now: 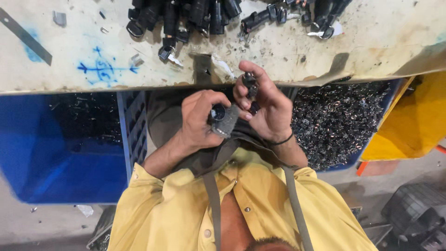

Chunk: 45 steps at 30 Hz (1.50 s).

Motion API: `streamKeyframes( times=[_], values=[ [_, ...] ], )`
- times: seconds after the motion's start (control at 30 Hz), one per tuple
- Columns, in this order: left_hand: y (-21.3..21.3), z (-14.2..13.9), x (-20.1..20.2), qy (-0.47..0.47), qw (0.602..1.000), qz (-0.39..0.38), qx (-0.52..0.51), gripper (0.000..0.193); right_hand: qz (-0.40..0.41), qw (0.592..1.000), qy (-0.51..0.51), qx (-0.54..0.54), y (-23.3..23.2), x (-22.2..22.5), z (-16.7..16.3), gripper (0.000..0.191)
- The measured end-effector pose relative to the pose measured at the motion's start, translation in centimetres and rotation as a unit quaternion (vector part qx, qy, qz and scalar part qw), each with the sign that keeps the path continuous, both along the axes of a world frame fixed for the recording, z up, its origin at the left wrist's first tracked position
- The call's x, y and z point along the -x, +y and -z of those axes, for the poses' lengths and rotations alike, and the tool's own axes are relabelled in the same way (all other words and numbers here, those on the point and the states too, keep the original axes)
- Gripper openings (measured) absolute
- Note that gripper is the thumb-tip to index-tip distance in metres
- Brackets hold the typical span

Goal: The person sorts small black plastic connector parts at a workbench, picking items one at a time, handling and checking each by hand, and tossing them into blue bins below the table. A second person briefly hands over additional parts.

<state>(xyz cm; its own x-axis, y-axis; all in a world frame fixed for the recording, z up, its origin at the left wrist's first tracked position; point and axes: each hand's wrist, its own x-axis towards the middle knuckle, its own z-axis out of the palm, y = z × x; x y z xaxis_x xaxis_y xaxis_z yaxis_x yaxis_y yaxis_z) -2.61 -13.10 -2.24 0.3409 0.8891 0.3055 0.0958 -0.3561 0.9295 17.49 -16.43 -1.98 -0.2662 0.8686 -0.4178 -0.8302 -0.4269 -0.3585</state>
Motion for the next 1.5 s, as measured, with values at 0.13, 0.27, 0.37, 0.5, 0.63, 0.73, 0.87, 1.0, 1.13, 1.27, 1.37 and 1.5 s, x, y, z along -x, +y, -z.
streamKeyframes(
  times=[0.13,0.27,0.37,0.5,0.63,0.73,0.87,1.0,1.13,1.27,1.37,1.5],
  values=[
    [0.6,0.3,0.4,-0.007,1.0,-0.018,0.011,0.033,0.019,0.998,0.013,0.051,0.1,-0.2,0.2,0.037],
    [0.5,0.5,-0.1,0.003,1.0,-0.018,0.0,0.035,0.023,0.999,0.03,0.005,-0.3,-0.4,0.9,0.03],
    [0.1,0.6,-0.7,0.005,1.0,0.004,0.009,0.038,0.036,0.999,0.015,-0.014,-0.9,-0.7,1.2,0.021],
    [-0.1,0.2,-0.5,0.03,0.998,0.027,0.041,0.045,0.043,0.986,-0.119,-0.106,-1.1,-0.7,0.9,0.011],
    [0.1,-0.3,0.3,0.029,0.993,0.077,0.088,0.068,0.041,0.817,-0.408,-0.405,0.3,-0.7,0.5,0.013],
    [0.6,-0.6,0.6,-0.004,0.992,0.119,0.033,0.086,-0.003,0.729,-0.459,-0.508,1.9,-1.0,0.4,0.012],
    [1.2,-1.2,0.8,0.017,0.984,0.178,0.009,0.112,-0.041,0.712,-0.452,-0.536,2.4,-1.2,-0.7,0.019],
    [1.3,-1.4,0.8,0.155,0.954,0.255,-0.009,0.128,-0.099,0.668,-0.508,-0.535,2.4,-1.6,-1.6,0.022],
    [0.1,0.7,2.5,0.222,0.95,0.199,-0.092,0.122,-0.189,0.616,-0.551,-0.53,2.2,-1.0,-1.2,0.019],
    [-2.6,5.4,9.9,0.369,0.928,0.018,0.044,0.09,-0.161,0.695,-0.562,-0.419,1.1,0.7,-0.5,0.022],
    [-4.2,10.1,15.8,0.313,0.831,-0.457,-0.057,0.046,0.113,0.949,-0.27,-0.119,0.6,1.0,0.4,0.032],
    [-5.3,13.0,18.0,0.295,0.777,-0.435,0.348,0.043,0.053,0.992,-0.111,0.013,0.1,-0.9,1.1,0.036]
  ],
)
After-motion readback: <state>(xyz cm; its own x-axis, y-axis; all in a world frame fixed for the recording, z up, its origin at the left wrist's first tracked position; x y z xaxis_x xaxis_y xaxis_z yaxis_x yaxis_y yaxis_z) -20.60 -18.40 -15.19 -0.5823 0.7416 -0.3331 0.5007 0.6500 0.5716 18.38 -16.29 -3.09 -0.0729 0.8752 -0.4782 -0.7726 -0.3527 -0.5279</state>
